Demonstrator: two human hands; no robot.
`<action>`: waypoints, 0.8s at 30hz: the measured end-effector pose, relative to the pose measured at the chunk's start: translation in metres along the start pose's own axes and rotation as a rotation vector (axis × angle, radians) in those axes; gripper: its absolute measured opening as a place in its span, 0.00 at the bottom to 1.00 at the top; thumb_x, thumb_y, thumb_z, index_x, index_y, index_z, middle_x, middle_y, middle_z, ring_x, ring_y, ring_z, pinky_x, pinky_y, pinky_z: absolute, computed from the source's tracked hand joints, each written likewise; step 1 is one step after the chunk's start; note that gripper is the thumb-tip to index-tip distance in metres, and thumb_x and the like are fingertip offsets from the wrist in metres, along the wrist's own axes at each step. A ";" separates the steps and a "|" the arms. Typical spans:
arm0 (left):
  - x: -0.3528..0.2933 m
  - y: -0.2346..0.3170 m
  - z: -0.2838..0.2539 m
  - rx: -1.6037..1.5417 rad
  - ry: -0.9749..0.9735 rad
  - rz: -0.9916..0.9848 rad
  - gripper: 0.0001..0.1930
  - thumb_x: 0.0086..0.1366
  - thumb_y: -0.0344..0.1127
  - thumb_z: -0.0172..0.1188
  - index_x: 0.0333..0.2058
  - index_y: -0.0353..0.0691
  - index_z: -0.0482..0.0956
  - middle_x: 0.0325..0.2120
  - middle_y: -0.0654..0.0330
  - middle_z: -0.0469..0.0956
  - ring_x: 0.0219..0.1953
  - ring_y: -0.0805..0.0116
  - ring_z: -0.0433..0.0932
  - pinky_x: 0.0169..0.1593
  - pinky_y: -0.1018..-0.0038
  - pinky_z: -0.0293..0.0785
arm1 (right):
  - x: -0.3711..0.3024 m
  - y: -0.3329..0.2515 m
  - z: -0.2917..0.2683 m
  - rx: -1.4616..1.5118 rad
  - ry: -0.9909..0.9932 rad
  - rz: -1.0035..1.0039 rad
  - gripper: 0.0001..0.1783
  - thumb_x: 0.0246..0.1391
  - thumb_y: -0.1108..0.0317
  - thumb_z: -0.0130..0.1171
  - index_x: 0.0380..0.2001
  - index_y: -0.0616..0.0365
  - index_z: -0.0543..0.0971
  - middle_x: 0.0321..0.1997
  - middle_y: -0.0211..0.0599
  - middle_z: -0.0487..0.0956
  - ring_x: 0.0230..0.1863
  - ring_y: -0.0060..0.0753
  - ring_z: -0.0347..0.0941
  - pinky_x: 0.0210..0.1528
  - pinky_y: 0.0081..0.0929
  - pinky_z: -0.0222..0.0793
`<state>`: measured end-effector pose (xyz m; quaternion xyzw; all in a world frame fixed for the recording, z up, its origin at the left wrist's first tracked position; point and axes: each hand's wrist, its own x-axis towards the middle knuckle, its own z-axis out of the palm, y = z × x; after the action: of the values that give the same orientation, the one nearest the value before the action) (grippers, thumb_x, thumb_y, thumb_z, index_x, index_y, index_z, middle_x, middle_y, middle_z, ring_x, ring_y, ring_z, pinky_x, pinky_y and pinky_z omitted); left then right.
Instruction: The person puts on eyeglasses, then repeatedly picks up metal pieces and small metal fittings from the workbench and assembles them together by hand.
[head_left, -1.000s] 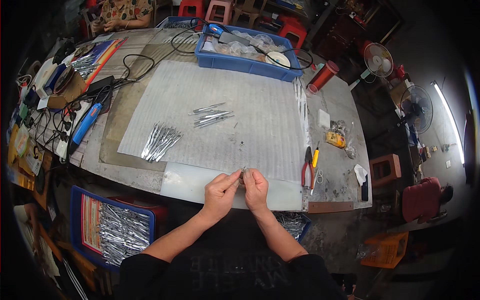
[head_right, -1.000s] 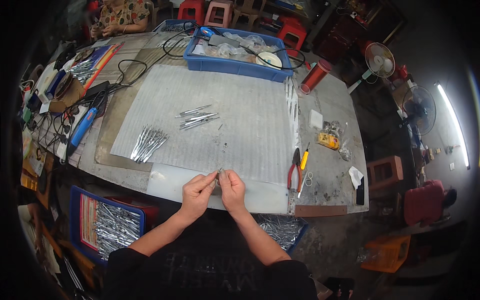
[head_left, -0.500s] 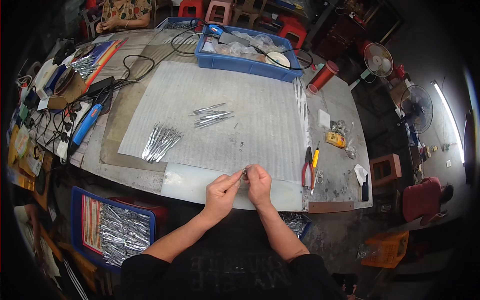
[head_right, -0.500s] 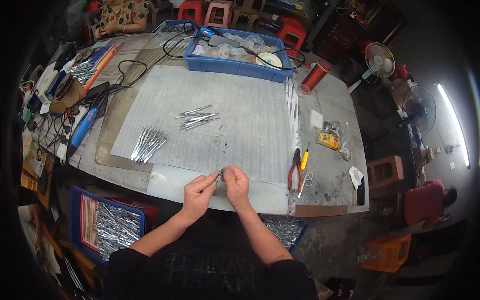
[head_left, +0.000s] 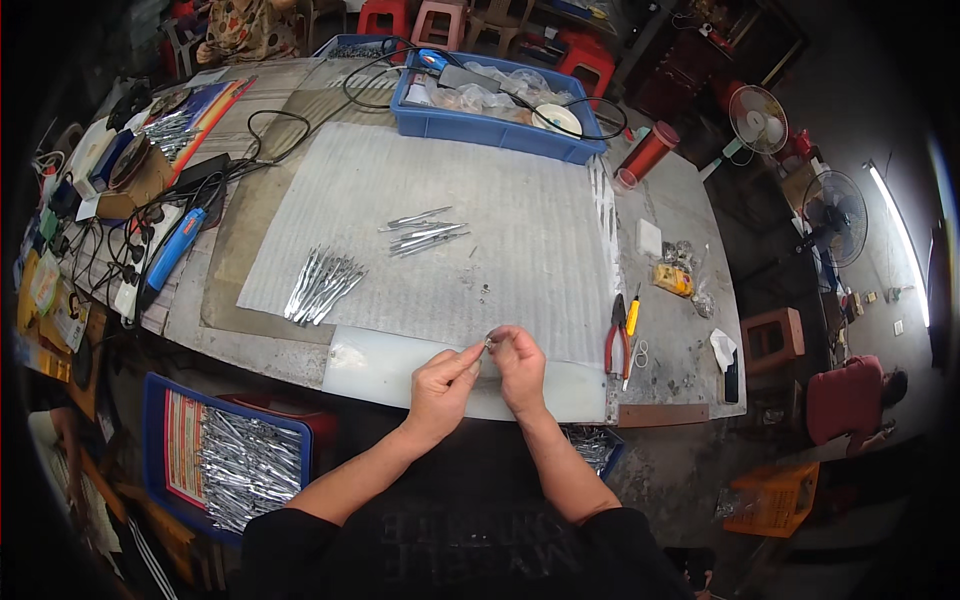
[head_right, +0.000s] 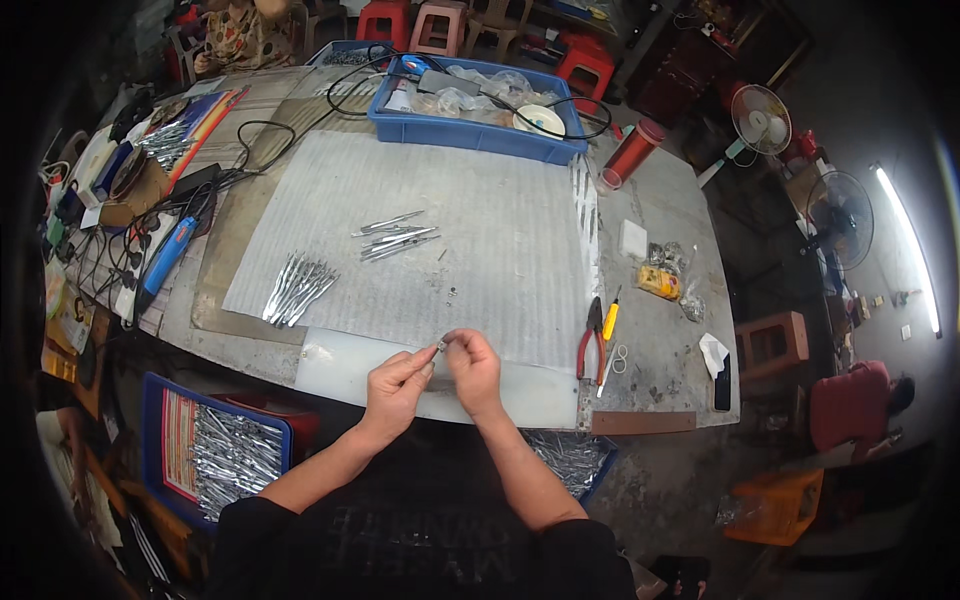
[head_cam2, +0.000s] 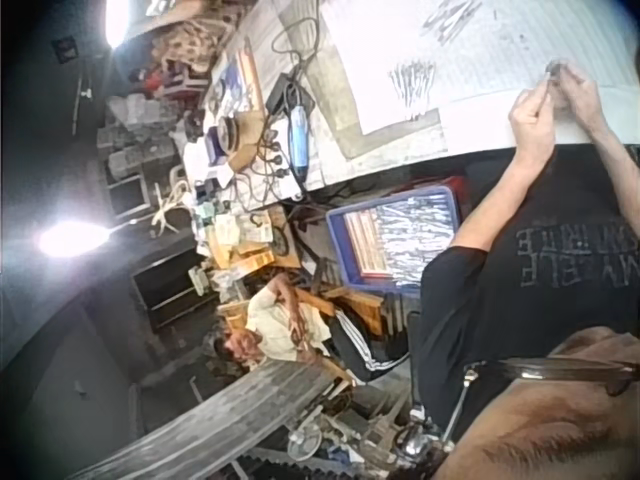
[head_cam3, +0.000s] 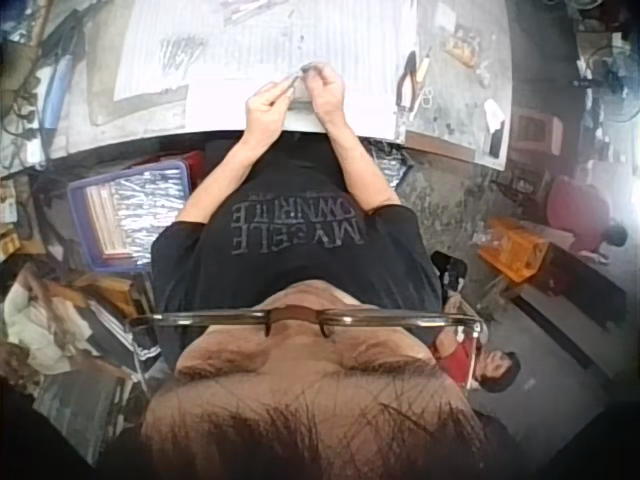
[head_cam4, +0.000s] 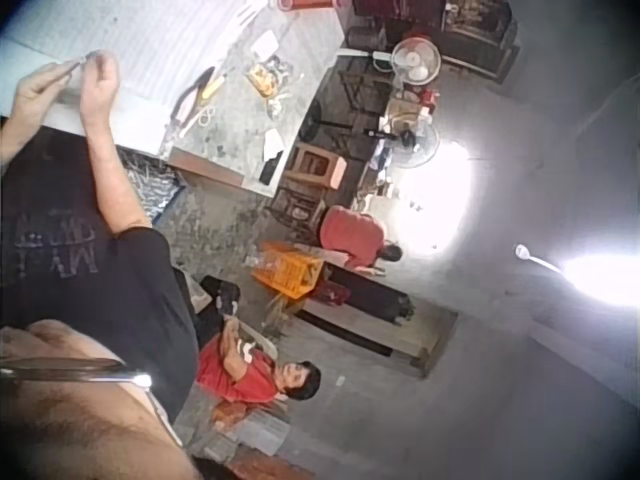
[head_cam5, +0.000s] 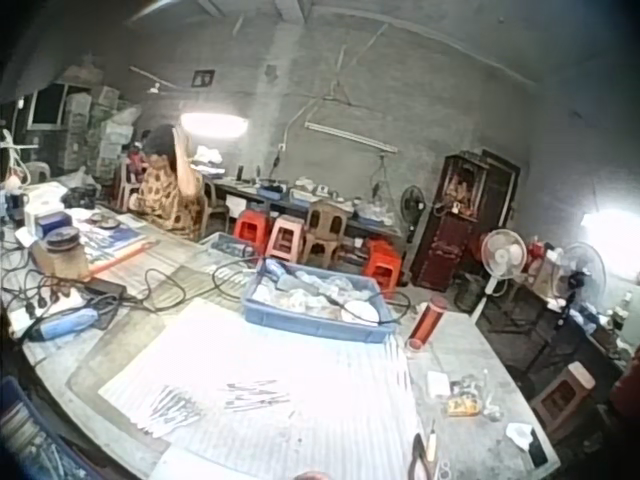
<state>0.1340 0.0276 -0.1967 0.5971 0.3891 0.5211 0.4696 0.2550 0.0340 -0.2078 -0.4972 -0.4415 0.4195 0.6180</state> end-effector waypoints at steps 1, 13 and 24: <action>-0.001 0.001 0.000 0.000 -0.001 -0.001 0.13 0.55 0.21 0.52 0.41 0.36 0.74 0.17 0.65 0.66 0.20 0.80 0.62 0.24 0.84 0.59 | -0.001 -0.001 0.000 0.000 0.001 0.001 0.08 0.53 0.68 0.49 0.26 0.62 0.72 0.24 0.25 0.70 0.26 0.13 0.62 0.30 0.13 0.59; -0.003 0.001 0.001 -0.041 0.002 0.026 0.12 0.54 0.23 0.53 0.39 0.36 0.75 0.16 0.63 0.67 0.19 0.78 0.64 0.23 0.82 0.61 | 0.004 0.003 -0.005 0.053 0.076 0.126 0.12 0.53 0.62 0.49 0.30 0.61 0.71 0.25 0.27 0.70 0.26 0.14 0.62 0.29 0.13 0.59; -0.002 0.000 0.000 -0.030 -0.002 -0.015 0.14 0.55 0.21 0.51 0.41 0.36 0.74 0.18 0.65 0.67 0.21 0.80 0.63 0.25 0.85 0.59 | -0.003 -0.001 0.008 0.000 0.031 -0.086 0.11 0.54 0.64 0.47 0.29 0.61 0.72 0.23 0.26 0.70 0.24 0.13 0.61 0.27 0.11 0.58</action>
<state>0.1335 0.0258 -0.1976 0.5874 0.3853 0.5228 0.4829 0.2470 0.0329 -0.2067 -0.4842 -0.4527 0.3850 0.6421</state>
